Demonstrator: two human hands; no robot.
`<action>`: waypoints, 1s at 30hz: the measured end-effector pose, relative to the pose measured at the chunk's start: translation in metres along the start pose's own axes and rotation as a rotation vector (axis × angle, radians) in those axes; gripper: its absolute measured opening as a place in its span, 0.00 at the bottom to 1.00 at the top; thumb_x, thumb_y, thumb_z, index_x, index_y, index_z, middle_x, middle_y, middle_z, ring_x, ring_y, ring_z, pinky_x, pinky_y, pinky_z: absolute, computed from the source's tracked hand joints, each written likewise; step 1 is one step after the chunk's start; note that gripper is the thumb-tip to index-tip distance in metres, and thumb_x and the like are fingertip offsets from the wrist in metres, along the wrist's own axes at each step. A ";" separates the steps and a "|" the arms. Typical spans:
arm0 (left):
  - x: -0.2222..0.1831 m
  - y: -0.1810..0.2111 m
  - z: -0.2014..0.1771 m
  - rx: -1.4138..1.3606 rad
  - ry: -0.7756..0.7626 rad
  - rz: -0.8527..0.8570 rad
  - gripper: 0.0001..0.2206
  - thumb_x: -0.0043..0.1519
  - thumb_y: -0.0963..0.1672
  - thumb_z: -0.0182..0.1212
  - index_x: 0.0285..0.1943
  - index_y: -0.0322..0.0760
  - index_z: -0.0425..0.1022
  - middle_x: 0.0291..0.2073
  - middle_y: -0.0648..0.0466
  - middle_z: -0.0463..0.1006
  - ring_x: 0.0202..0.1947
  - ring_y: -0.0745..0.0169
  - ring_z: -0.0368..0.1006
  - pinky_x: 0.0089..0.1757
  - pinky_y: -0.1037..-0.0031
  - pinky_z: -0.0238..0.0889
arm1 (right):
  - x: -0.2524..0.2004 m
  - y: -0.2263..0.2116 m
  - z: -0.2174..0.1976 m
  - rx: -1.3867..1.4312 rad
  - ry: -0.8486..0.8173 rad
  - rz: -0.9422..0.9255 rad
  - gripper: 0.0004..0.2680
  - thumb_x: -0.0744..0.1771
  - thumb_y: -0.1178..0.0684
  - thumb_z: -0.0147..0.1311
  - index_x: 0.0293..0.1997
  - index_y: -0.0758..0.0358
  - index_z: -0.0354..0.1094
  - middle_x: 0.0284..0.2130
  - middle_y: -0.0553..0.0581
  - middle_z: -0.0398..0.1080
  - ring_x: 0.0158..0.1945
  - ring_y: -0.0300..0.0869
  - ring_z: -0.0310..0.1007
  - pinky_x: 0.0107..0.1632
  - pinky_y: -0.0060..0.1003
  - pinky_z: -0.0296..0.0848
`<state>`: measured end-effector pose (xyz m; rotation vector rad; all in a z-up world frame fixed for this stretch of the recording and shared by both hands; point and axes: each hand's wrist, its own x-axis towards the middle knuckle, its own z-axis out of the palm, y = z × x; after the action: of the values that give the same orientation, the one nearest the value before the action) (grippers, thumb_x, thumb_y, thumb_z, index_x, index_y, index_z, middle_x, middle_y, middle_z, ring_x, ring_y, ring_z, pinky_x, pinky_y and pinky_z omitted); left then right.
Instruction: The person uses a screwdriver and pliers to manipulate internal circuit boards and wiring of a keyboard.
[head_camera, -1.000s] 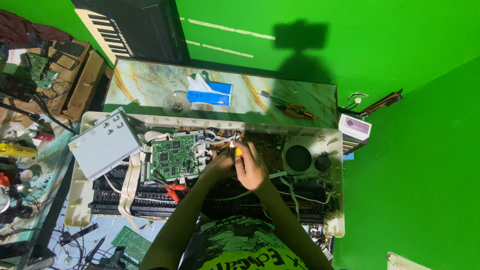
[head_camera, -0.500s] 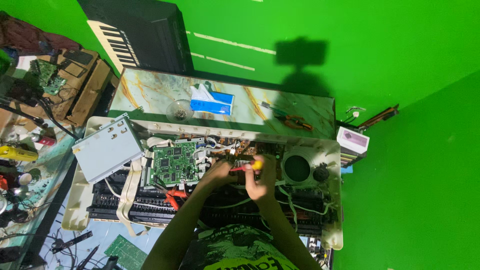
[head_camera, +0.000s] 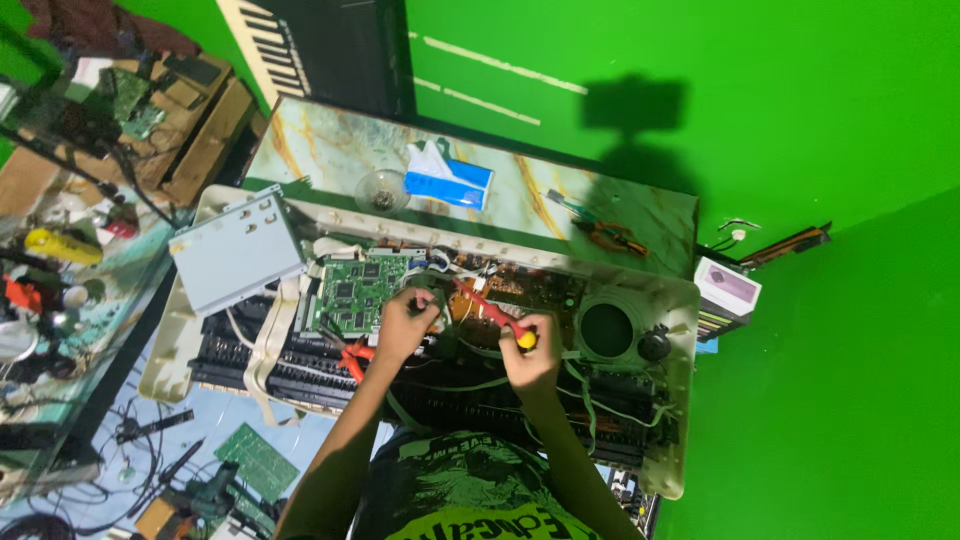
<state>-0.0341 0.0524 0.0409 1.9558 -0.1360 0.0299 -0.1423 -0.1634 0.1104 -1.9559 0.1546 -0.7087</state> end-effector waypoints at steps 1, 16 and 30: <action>-0.005 0.002 -0.004 0.019 -0.028 -0.001 0.08 0.54 0.41 0.67 0.39 0.30 0.80 0.28 0.50 0.78 0.31 0.58 0.76 0.39 0.69 0.69 | -0.002 0.005 0.003 0.014 -0.056 -0.009 0.09 0.62 0.61 0.62 0.40 0.65 0.63 0.34 0.57 0.64 0.36 0.46 0.67 0.41 0.39 0.68; -0.019 0.026 -0.023 0.129 -0.096 0.010 0.10 0.52 0.42 0.67 0.40 0.33 0.80 0.29 0.48 0.76 0.32 0.49 0.74 0.39 0.66 0.67 | -0.002 0.033 0.034 -0.341 -0.653 -0.064 0.12 0.60 0.57 0.64 0.44 0.60 0.67 0.38 0.61 0.69 0.43 0.58 0.72 0.44 0.52 0.70; 0.160 0.003 -0.125 0.492 -0.148 0.026 0.10 0.56 0.45 0.65 0.44 0.41 0.80 0.38 0.47 0.82 0.41 0.41 0.78 0.45 0.59 0.69 | 0.133 0.046 0.202 -0.011 -0.699 -0.057 0.07 0.64 0.57 0.59 0.44 0.63 0.69 0.37 0.63 0.74 0.40 0.55 0.77 0.43 0.46 0.75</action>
<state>0.1301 0.1534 0.1050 2.4474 -0.2715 -0.0715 0.0845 -0.0820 0.0614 -2.1095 -0.3253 -0.0294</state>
